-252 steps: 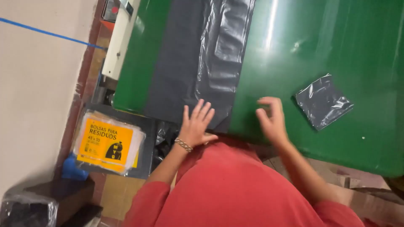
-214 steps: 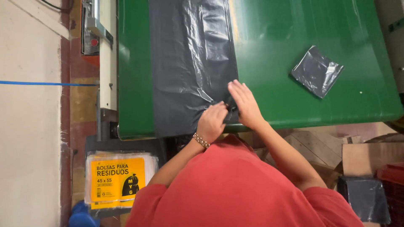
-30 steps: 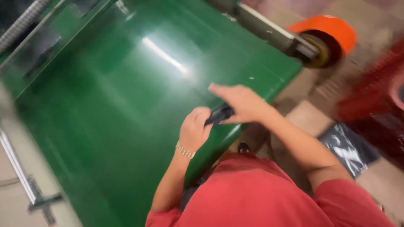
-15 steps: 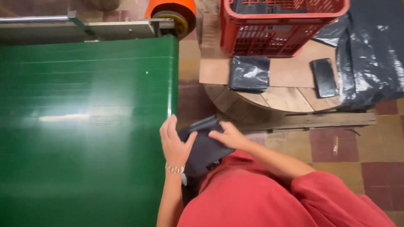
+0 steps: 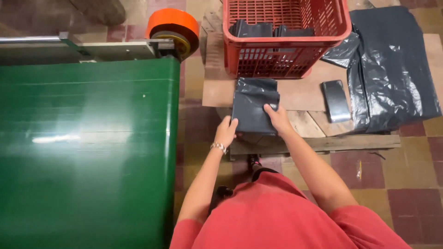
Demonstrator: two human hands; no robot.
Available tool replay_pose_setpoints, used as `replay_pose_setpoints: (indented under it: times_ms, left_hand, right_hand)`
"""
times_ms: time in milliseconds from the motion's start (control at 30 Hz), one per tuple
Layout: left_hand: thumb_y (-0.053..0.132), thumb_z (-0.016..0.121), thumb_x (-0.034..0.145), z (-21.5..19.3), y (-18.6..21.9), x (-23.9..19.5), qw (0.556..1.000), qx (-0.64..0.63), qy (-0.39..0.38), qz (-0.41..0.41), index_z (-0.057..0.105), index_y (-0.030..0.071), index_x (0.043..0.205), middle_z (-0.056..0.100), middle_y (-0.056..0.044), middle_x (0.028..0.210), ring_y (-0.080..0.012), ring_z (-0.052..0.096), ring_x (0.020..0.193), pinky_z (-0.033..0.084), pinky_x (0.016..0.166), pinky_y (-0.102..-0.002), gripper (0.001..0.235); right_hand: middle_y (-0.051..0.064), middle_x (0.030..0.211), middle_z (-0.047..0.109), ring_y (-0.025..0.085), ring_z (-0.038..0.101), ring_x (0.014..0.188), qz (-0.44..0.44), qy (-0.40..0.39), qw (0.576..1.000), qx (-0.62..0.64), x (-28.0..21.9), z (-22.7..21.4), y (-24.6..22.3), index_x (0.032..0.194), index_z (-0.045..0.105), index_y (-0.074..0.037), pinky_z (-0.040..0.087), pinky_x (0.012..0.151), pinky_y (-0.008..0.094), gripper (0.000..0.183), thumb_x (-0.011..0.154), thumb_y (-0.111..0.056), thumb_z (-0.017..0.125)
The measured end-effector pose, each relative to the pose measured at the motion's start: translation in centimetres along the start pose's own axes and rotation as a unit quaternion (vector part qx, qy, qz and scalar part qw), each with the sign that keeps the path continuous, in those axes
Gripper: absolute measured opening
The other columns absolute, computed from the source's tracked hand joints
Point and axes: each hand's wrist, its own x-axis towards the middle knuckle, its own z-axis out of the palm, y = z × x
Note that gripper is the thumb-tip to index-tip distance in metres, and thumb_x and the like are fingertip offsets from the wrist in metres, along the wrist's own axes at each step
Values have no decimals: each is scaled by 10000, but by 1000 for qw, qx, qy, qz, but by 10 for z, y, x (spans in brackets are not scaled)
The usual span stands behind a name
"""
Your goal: Folding plastic bags coming off a conveyor belt and placing them into a collection basket.
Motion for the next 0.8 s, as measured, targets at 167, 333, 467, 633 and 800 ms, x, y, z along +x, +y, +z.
replay_pose_setpoints:
  times_ms: [167,333,467,633,800]
  left_hand:
    - [457,544,1003,20,25,64,997,47,61,4,607,126,1150,701,-211,1010,-327,717,876,611,702,-351,368]
    - [558,492,994,31,50,81,978,186,72,-55,568,163,1227,702,-175,1150,-332,661,1141,545,950,-469,464]
    - [443,560,913,47,80,77,924,343,165,-32,547,139,1258,665,-129,1151,-320,614,1126,547,883,-488,460]
    - [310,669,877,84,109,78,879,385,258,114,371,-44,1471,417,-275,1478,-425,412,1364,398,1115,-526,754]
    - [560,600,872,103,89,93,867,434,236,69,236,17,1537,199,-260,1605,-444,198,1491,345,1114,-643,933]
  right_hand:
    - [140,1056,674,238,627,1034,-34,-15,991,-130,47,-2,-30,1169,652,-46,518,894,454,337,978,-321,686]
    - [199,1151,681,325,628,1163,-5,-37,968,-247,81,-12,-22,1251,636,-26,490,980,508,481,958,-405,685]
    - [246,1109,683,417,633,1112,-55,-67,943,-322,104,-16,-3,1222,614,9,514,919,549,446,964,-353,653]
    - [296,1107,671,461,626,1112,-65,-95,922,-371,100,-10,-22,1225,575,49,506,917,581,440,1001,-330,582]
    - [256,1024,711,393,683,1071,6,-120,840,-529,103,-11,-38,1115,636,20,527,912,521,596,1002,-547,489]
